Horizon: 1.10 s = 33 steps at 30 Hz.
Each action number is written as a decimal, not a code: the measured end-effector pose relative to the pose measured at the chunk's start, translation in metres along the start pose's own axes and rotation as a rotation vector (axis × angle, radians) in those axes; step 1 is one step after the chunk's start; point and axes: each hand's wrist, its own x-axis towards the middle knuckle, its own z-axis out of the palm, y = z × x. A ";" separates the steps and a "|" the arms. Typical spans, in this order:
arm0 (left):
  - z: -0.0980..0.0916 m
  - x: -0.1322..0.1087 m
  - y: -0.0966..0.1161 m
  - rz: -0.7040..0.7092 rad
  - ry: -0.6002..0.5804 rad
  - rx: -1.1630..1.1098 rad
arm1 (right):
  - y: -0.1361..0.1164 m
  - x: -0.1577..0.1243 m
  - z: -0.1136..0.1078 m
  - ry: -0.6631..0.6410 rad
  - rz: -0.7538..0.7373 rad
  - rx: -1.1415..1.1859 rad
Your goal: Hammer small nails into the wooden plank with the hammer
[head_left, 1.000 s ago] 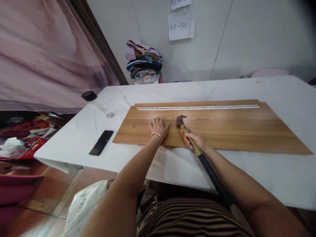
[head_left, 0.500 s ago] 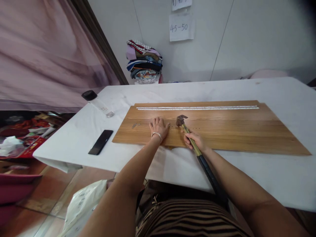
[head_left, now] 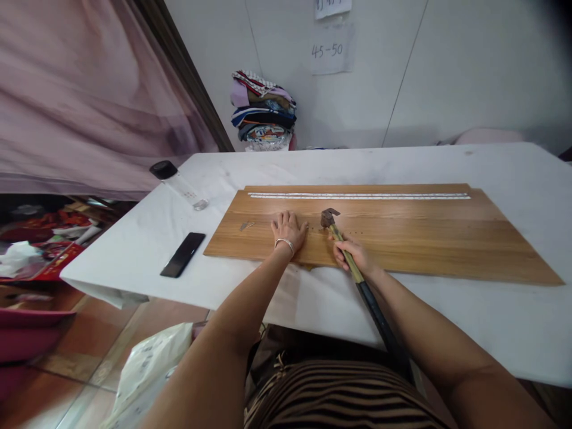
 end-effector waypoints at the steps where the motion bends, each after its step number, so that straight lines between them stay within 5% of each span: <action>1: -0.001 0.000 0.000 0.001 -0.003 0.001 | 0.000 0.000 0.000 -0.007 0.013 -0.003; 33: -0.003 -0.003 0.003 0.009 -0.002 -0.015 | 0.003 0.001 -0.006 -0.017 0.014 -0.011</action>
